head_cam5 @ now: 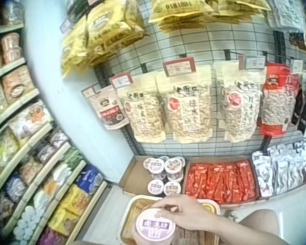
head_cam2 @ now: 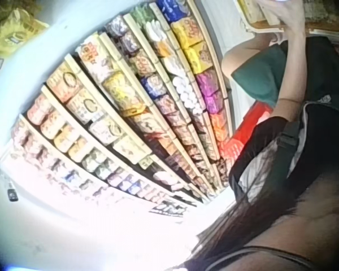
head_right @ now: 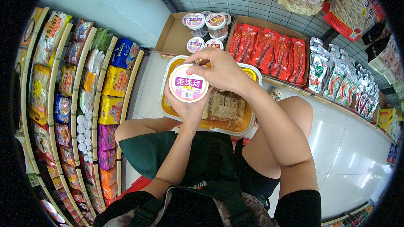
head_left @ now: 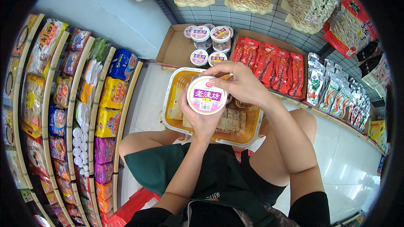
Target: The person sits on the floor in a store aisle and transfers small round food containers from a yellow basket onto a cardboard display. They handle the containers one by one, arranging them in neat rows. The person also picks up a red snack packet and places it into the basket.
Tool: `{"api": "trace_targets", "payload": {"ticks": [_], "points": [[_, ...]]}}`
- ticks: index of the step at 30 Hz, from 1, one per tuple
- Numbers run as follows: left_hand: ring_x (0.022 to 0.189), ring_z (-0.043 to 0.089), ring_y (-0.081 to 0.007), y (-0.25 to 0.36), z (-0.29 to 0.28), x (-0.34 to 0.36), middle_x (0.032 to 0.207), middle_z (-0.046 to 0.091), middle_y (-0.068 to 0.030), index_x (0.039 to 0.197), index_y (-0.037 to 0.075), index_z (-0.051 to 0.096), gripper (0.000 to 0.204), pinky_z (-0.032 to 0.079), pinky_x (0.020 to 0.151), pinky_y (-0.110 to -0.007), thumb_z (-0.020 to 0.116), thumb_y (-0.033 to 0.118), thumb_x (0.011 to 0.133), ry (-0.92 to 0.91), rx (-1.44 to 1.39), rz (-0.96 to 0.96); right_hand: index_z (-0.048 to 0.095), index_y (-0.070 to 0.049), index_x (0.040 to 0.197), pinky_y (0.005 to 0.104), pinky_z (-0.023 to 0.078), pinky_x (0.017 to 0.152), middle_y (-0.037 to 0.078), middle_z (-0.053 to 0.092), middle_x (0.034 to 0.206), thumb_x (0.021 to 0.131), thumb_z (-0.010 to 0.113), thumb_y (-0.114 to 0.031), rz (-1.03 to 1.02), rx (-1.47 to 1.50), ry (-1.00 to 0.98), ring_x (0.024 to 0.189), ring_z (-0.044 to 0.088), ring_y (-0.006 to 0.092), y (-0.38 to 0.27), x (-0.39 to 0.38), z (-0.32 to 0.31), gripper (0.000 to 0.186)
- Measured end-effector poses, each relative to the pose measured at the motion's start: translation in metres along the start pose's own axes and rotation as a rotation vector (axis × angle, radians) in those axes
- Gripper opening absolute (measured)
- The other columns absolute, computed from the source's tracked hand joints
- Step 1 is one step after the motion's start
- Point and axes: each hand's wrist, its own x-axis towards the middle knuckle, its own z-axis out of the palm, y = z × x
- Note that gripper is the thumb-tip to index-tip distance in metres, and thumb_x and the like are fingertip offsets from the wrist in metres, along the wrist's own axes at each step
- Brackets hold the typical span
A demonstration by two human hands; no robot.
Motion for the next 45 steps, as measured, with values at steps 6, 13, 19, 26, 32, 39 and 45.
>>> {"api": "trace_targets", "payload": {"ticks": [6, 13, 19, 26, 32, 39, 45], "points": [[0.116, 0.054, -0.0283, 0.001, 0.000, 0.004, 0.129, 0.047, -0.0221, 0.137, -0.002, 0.024, 0.107, 0.047, 0.099, -0.041, 0.094, 0.012, 0.057, 0.003, 0.048, 0.013, 0.068, 0.000, 0.109, 0.0315, 0.053, 0.083, 0.010, 0.068, 0.104, 0.088, 0.069, -0.013, -0.002, -0.020, -0.002, 0.096, 0.064, 0.0152, -0.001, 0.003, 0.000, 0.025], [0.115, 0.051, -0.0355, -0.005, 0.000, 0.013, 0.126, 0.047, -0.0215, 0.135, -0.004, 0.032, 0.096, 0.039, 0.100, -0.046, 0.088, 0.014, 0.058, 0.008, 0.037, -0.047, 0.065, 0.000, 0.115, 0.0317, 0.052, 0.086, 0.012, 0.067, 0.108, 0.090, 0.063, -0.009, 0.072, -0.072, 0.032, 0.098, 0.065, 0.0186, 0.002, 0.008, 0.009, 0.027], [0.104, 0.058, -0.0249, -0.040, -0.007, 0.049, 0.119, 0.055, -0.0162, 0.123, -0.005, 0.046, 0.075, 0.046, 0.093, -0.038, 0.088, 0.021, 0.066, 0.061, 0.424, -0.099, 0.063, -0.002, 0.118, 0.0327, 0.051, 0.087, 0.013, 0.068, 0.109, 0.091, 0.058, -0.007, 0.157, -0.093, 0.094, 0.096, 0.065, 0.0196, 0.017, 0.014, 0.001, 0.028], [0.105, 0.061, -0.0234, -0.104, 0.004, 0.095, 0.114, 0.061, -0.0152, 0.123, -0.003, 0.047, 0.079, 0.047, 0.093, -0.035, 0.088, 0.023, 0.061, 0.041, 0.070, -0.531, 0.067, -0.003, 0.105, 0.0395, 0.052, 0.084, 0.018, 0.069, 0.101, 0.087, 0.057, -0.011, 0.234, -0.293, 0.165, 0.094, 0.066, 0.0318, 0.033, 0.036, 0.007, 0.022], [0.098, 0.065, -0.0250, -0.157, 0.030, 0.140, 0.106, 0.067, -0.0167, 0.117, -0.005, 0.051, 0.083, 0.050, 0.089, -0.035, 0.092, 0.031, 0.055, -0.102, 0.190, -0.495, 0.065, 0.003, 0.105, 0.0415, 0.050, 0.089, 0.023, 0.068, 0.100, 0.085, 0.057, -0.007, 0.219, -0.263, 0.042, 0.097, 0.065, 0.0359, 0.036, 0.058, 0.030, 0.023], [0.103, 0.063, -0.0360, -0.233, 0.068, 0.181, 0.109, 0.064, -0.0222, 0.117, -0.006, 0.047, 0.088, 0.049, 0.090, -0.042, 0.091, 0.036, 0.054, -0.098, 0.302, -0.564, 0.063, 0.000, 0.111, 0.0375, 0.053, 0.080, 0.019, 0.067, 0.103, 0.089, 0.058, -0.011, 0.214, -0.281, -0.014, 0.086, 0.067, 0.0280, 0.037, 0.084, 0.039, 0.025], [0.113, 0.056, -0.0383, -0.304, 0.103, 0.176, 0.118, 0.056, -0.0266, 0.120, -0.006, 0.046, 0.092, 0.047, 0.096, -0.042, 0.092, 0.038, 0.053, -0.244, 0.451, -0.698, 0.062, -0.001, 0.111, 0.0380, 0.053, 0.080, 0.019, 0.066, 0.103, 0.089, 0.058, -0.011, 0.233, -0.306, 0.017, 0.087, 0.067, 0.0289, 0.045, 0.101, 0.036, 0.025]]}}
